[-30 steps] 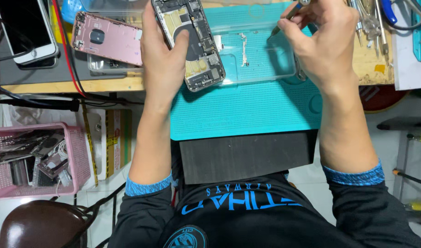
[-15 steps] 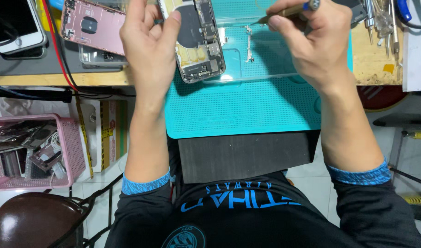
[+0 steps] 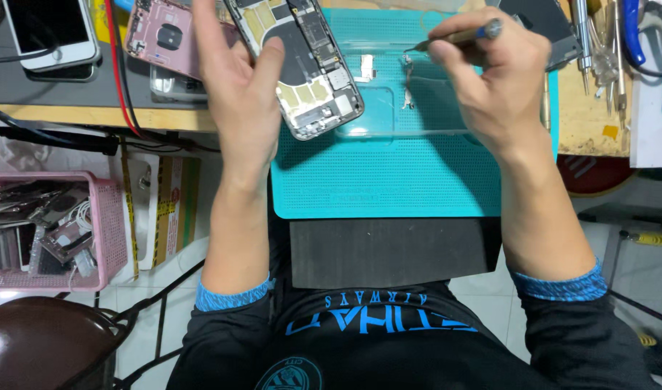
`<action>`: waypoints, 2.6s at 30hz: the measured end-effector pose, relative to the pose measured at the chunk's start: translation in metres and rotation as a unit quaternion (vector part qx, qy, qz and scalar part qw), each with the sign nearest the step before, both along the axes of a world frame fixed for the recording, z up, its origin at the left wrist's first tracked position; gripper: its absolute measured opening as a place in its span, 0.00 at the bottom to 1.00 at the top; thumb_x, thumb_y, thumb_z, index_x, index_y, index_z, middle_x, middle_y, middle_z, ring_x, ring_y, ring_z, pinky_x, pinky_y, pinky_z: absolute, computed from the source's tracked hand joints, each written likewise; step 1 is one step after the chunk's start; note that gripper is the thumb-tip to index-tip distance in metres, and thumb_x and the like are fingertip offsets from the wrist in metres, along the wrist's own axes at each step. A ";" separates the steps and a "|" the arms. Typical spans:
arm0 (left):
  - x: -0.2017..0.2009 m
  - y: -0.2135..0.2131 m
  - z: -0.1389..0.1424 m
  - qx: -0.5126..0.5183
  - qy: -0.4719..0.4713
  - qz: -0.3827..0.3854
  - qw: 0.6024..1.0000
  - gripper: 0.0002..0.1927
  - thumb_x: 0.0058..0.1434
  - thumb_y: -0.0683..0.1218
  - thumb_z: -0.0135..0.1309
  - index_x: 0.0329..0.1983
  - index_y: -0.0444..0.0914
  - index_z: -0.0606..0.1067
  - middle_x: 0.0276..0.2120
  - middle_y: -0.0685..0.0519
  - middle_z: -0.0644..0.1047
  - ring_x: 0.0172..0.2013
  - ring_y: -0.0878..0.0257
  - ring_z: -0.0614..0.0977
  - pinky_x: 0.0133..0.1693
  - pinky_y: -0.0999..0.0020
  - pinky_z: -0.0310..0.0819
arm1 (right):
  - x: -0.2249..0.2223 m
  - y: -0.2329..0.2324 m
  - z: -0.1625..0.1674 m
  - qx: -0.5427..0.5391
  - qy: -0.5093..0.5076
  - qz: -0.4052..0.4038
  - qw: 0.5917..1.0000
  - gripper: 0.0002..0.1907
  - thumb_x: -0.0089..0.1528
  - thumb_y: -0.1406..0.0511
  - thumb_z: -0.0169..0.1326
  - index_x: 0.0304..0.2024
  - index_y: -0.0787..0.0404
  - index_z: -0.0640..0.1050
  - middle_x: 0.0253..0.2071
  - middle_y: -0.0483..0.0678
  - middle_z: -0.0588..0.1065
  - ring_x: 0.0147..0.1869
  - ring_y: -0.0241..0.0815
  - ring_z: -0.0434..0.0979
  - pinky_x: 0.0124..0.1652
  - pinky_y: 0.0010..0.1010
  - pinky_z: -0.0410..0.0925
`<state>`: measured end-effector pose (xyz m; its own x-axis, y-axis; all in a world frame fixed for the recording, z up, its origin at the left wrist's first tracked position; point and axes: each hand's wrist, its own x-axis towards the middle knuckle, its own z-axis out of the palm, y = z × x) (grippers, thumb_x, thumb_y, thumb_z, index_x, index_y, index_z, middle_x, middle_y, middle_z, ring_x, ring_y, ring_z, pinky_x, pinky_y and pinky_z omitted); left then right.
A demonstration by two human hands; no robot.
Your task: The person repairs a smartphone at a workbench, using a screwdriver to unscrew and re-tighten screws on the disassembled phone frame and handle small internal components. They then align the screen assembly onto the frame and press it closed by hand.
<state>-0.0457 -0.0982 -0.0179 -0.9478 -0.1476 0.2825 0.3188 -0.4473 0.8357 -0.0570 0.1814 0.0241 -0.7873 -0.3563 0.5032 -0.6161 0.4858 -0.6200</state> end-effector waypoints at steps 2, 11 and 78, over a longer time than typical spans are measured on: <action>0.002 0.003 0.005 -0.079 0.027 0.003 0.997 0.26 0.72 0.30 0.49 0.70 0.36 0.59 0.54 0.46 0.79 0.53 0.63 0.81 0.58 0.69 0.74 | 0.005 0.004 0.003 -0.055 -0.031 0.004 0.998 0.01 0.76 0.78 0.55 0.49 0.74 0.76 0.45 0.55 0.79 0.46 0.42 0.83 0.46 0.26 0.75; 0.009 0.052 0.026 -0.295 0.025 -0.035 0.955 0.10 0.64 0.43 0.66 0.47 0.37 0.83 0.40 0.53 0.83 0.41 0.69 0.83 0.45 0.73 0.78 | 0.022 0.031 0.018 -0.237 -0.085 0.059 0.966 0.07 0.80 0.72 0.51 0.55 0.74 0.75 0.48 0.56 0.79 0.47 0.45 0.84 0.50 0.32 0.80; 0.046 0.075 0.042 -0.351 0.090 0.104 0.926 0.06 0.60 0.41 0.67 0.40 0.41 0.84 0.30 0.57 0.82 0.30 0.67 0.74 0.32 0.70 0.68 | 0.061 -0.009 0.038 -0.235 -0.039 0.100 0.966 0.08 0.77 0.80 0.53 0.53 0.70 0.67 0.49 0.58 0.76 0.53 0.44 0.83 0.55 0.32 0.80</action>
